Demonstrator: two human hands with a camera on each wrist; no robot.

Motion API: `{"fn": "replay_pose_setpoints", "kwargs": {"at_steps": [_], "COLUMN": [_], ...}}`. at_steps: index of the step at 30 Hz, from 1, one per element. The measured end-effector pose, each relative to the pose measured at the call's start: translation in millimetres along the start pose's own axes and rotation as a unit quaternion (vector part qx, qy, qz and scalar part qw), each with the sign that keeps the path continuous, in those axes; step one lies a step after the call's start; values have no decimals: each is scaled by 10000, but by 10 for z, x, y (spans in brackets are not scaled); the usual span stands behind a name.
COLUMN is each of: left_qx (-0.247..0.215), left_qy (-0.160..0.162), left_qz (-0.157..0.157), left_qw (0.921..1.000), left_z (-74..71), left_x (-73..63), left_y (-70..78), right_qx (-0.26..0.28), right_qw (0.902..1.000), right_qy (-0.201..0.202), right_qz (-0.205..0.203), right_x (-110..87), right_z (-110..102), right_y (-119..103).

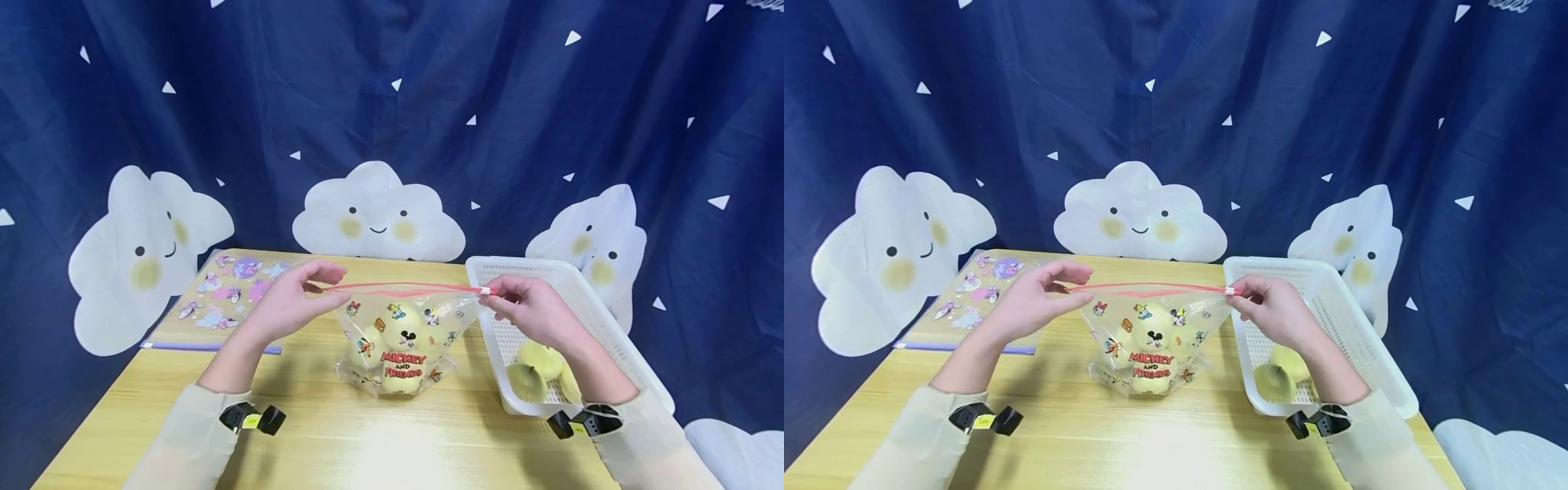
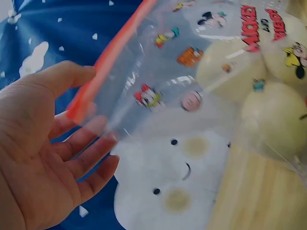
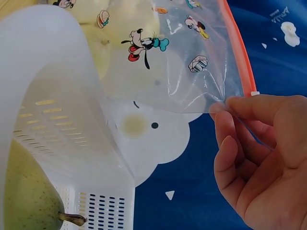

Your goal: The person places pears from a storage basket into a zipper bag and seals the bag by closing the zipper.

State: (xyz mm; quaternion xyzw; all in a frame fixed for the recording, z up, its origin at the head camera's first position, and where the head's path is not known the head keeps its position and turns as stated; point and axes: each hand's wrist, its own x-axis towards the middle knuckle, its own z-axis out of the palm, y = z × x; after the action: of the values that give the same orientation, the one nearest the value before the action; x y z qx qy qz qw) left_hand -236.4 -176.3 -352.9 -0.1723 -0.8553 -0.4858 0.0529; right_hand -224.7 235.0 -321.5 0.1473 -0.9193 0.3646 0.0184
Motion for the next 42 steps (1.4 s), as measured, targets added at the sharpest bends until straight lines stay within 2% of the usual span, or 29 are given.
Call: {"fn": "replay_pose_setpoints", "kwargs": {"at_steps": [5,10,13,18,24,27,35,42], "left_qx": [530,938,1251,1900,2761,2978,3173,3198], "left_qy": [3,-151,-303,-396,-380,-347,-297,-206], "left_qz": [560,1054,1422,2028,2414,2520,2458,2446], "left_qw": [9970,9899,9814,9598,9296,9201,9154,9151], "left_z": [118,396,599,926,1257,1353,1488,1522], "left_x": [32,115,171,292,471,508,553,569], "left_y": [307,665,860,1089,1190,1220,1221,1205], "right_qx": [17,8,-9,-71,-161,-221,-301,-375], "right_qw": [10000,10000,10000,9999,9997,9994,9992,9987], "right_qy": [-5,-34,-23,43,108,156,197,220], "right_qz": [-5,60,51,-80,-168,-197,-180,-276], "right_x": [5,3,1,3,-8,-21,-35,-42], "right_z": [-1,-4,-7,-12,-14,-16,-17,-19], "right_y": [-5,-2,-9,-24,-17,-10,-19,-18]}}
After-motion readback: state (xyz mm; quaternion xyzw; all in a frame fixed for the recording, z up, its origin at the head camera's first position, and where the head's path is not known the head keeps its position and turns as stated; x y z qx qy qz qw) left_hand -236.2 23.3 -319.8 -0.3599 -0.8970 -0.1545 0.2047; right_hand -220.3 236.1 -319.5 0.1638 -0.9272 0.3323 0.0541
